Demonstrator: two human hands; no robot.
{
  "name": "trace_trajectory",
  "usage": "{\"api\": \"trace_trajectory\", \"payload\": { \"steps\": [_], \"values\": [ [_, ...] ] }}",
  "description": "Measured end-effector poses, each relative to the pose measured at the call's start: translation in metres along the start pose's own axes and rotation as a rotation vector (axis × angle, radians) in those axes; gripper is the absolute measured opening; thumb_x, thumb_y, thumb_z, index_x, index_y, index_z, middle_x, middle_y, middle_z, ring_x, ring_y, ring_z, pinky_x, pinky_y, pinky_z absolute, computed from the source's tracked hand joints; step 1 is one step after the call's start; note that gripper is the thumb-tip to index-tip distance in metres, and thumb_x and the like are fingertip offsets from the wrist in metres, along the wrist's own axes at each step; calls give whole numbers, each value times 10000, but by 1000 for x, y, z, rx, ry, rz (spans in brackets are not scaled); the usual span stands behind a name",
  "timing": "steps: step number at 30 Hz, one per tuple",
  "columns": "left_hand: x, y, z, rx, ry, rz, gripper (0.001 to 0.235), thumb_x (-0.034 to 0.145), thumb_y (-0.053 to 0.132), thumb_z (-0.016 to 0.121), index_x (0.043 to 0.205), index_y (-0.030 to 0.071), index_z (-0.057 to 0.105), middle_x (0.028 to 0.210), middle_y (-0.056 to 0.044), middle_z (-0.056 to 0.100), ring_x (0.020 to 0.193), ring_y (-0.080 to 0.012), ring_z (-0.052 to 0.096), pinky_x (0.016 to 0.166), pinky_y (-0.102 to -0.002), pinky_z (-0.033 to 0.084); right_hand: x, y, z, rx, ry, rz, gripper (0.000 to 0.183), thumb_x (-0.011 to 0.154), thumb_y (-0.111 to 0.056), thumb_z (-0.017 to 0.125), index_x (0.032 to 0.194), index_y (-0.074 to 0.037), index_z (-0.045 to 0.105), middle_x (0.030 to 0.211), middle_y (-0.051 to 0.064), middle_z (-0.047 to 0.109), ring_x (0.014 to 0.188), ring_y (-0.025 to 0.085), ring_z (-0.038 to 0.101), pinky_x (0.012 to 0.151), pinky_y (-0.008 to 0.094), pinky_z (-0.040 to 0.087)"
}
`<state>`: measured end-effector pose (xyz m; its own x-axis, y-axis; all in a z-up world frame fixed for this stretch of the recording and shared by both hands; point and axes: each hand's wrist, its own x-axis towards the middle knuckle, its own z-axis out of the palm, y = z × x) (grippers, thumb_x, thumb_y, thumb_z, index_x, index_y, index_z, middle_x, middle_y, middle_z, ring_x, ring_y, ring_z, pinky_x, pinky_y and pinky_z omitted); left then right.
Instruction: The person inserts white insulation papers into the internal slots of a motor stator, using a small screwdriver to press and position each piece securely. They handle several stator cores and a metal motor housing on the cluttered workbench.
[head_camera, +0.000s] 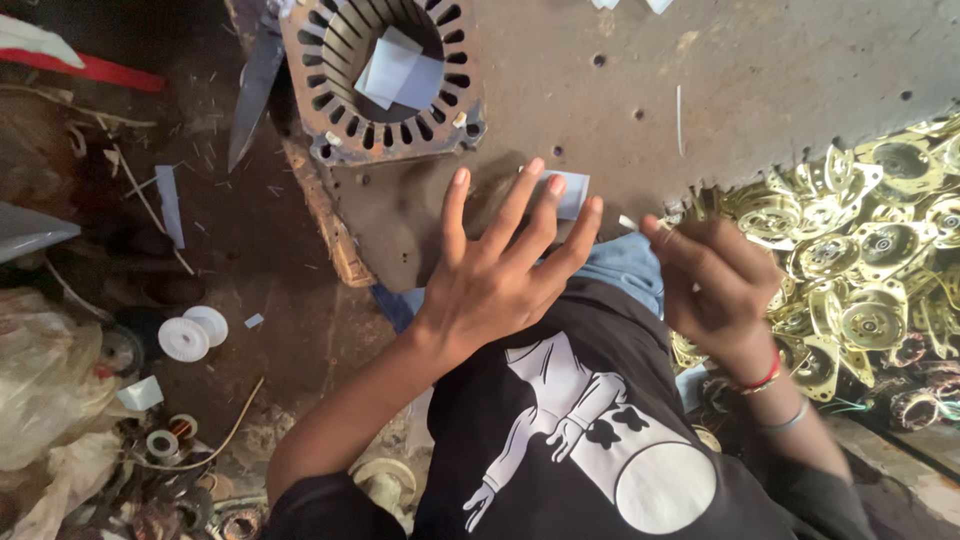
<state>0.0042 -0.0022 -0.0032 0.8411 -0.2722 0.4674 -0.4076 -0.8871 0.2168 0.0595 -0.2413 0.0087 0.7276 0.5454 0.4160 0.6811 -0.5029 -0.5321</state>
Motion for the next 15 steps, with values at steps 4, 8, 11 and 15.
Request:
{"api": "trace_trajectory", "payload": {
  "steps": [4,8,11,15],
  "values": [
    [1,1,5,36,-1,-35,269,1093,194,635,1342,112,694,1332,-88,665,1437,-262,558,1213,-718,196,41,3,-19,-133,-245,-91,557,759,109,686,1285,-63,748,875,65,613,640,189,584,556,357,471],
    [1,1,-4,-101,-22,-85,352,1027,181,601,1337,37,685,1359,-122,674,1408,-280,573,1187,-725,175,69,1,-27,-208,-428,-330,597,733,33,715,1324,-54,719,847,22,607,682,173,635,536,338,503],
    [4,0,-3,-107,-28,-71,352,1025,180,598,1329,24,683,1354,-128,673,1407,-281,571,1180,-729,168,78,-6,-26,-227,-439,-271,637,671,42,682,1295,-78,726,868,10,635,689,184,640,519,335,504],
    [4,0,-2,-23,-67,-47,402,1088,226,600,1433,24,639,1363,-98,656,1435,-254,549,1195,-714,160,75,-12,-21,-390,-447,-316,597,697,-17,697,1294,-31,728,814,12,576,648,150,597,499,296,506]
  ]
}}
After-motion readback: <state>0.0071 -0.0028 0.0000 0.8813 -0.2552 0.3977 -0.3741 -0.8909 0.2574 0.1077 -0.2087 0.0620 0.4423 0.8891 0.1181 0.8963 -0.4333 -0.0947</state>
